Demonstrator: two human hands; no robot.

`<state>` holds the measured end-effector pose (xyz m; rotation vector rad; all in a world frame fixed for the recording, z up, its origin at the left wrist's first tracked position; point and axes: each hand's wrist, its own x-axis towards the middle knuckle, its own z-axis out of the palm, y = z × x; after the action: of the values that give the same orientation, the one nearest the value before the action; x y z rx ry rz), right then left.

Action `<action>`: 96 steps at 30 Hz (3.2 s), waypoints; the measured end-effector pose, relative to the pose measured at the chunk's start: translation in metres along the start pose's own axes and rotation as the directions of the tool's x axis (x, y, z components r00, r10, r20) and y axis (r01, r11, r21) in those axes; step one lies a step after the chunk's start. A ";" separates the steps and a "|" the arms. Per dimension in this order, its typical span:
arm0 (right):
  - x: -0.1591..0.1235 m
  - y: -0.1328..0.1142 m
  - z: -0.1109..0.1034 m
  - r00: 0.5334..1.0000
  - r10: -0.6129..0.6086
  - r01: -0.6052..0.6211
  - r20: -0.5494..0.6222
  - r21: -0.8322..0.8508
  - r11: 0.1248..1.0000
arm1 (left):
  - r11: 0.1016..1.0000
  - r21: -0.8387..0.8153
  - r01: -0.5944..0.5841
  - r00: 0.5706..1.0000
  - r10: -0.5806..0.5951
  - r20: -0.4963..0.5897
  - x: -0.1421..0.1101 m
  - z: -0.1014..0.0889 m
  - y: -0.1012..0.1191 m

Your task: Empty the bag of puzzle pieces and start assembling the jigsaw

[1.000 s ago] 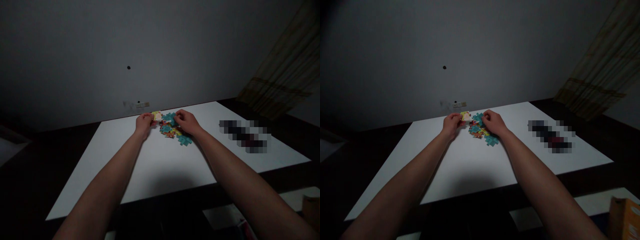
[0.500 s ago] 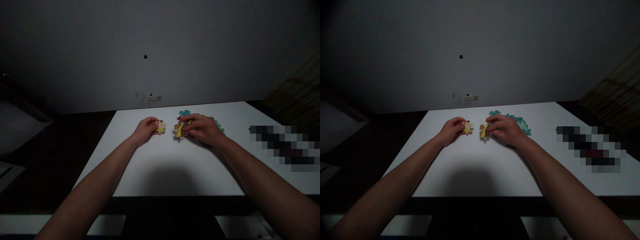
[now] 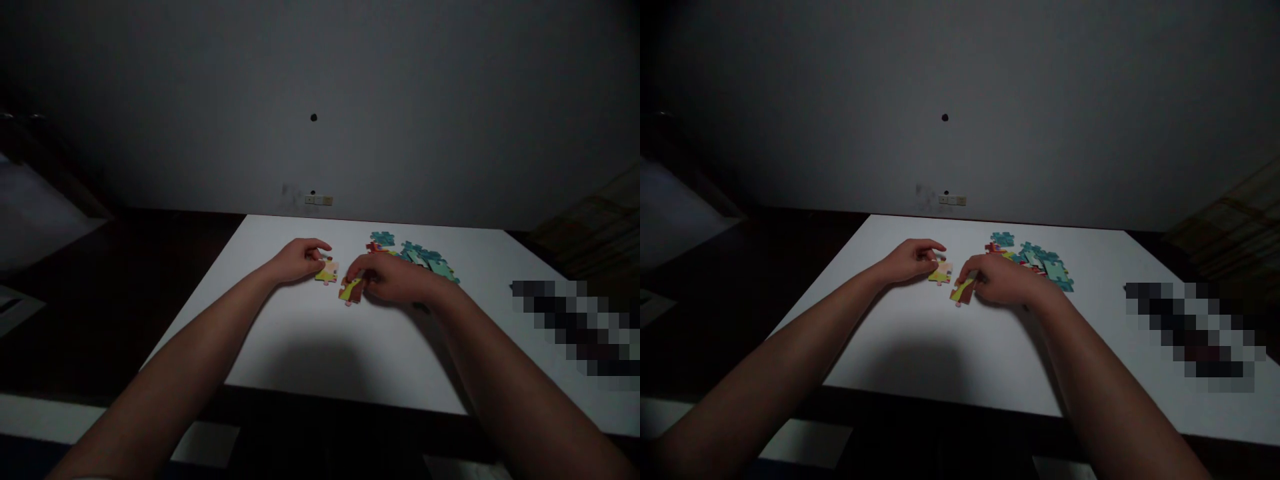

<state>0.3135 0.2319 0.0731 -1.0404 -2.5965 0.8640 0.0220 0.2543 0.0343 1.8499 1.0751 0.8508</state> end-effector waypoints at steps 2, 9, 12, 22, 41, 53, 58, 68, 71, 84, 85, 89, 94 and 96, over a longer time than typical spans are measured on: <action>-0.003 0.006 0.002 0.998 -0.007 0.008 -0.055 0.031 0.999 | 0.999 0.047 -0.002 1.000 0.001 0.024 -0.001 -0.002 0.001; -0.014 0.011 0.019 0.991 0.010 0.003 -0.133 0.098 0.995 | 0.991 0.134 -0.023 0.999 0.017 0.052 0.002 -0.002 -0.002; -0.013 0.007 0.027 0.991 -0.037 0.042 -0.128 0.035 0.998 | 0.995 0.102 -0.020 0.999 0.016 0.045 0.002 -0.002 -0.006; -0.010 -0.005 0.032 0.990 -0.066 0.071 -0.128 0.040 0.997 | 0.980 0.192 -0.044 0.998 0.036 0.046 0.001 -0.003 -0.003; -0.013 0.026 0.018 0.957 -0.104 0.050 -0.272 -0.197 0.979 | 0.934 0.352 -0.062 0.998 0.059 0.018 0.000 -0.001 -0.001; -0.014 0.014 0.018 0.973 -0.197 0.173 -0.123 -0.183 0.968 | 0.995 -0.102 0.019 0.999 -0.015 0.035 0.002 0.008 0.004; -0.013 0.013 0.018 0.970 -0.209 0.185 -0.124 -0.181 0.966 | 1.000 -0.014 0.015 0.998 -0.014 0.064 0.001 0.009 0.003; -0.013 0.012 0.017 0.970 -0.209 0.186 -0.121 -0.179 0.966 | 0.997 0.073 -0.026 0.995 0.019 0.095 -0.001 0.006 0.004; -0.012 0.012 0.018 0.971 -0.214 0.191 -0.110 -0.190 0.963 | 0.998 0.065 -0.026 0.995 0.019 0.096 0.000 0.006 0.003; -0.013 0.012 0.021 0.970 -0.214 0.188 -0.112 -0.205 0.961 | 0.989 -0.141 0.044 0.999 -0.047 -0.018 0.008 0.004 -0.004; -0.013 0.012 0.020 0.971 -0.205 0.177 -0.122 -0.213 0.961 | 0.995 -0.094 0.045 0.998 -0.048 -0.038 0.008 0.003 -0.006; -0.017 0.025 0.003 0.951 -0.067 -0.035 -0.302 -0.320 0.947 | 0.981 0.189 0.037 0.993 -0.015 -0.114 0.009 -0.001 -0.013; -0.028 0.061 -0.017 0.831 0.190 -0.427 -0.523 -0.380 0.821 | 0.874 0.486 -0.019 0.994 0.068 -0.084 0.007 -0.004 -0.014; -0.029 0.071 -0.015 0.847 0.225 -0.434 -0.482 -0.384 0.815 | 0.849 0.527 -0.047 0.994 0.089 -0.055 0.006 -0.004 -0.013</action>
<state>0.3806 0.2593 0.0441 -1.6497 -2.3203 -0.0043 0.0168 0.2647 0.0257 2.3337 1.4015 0.7152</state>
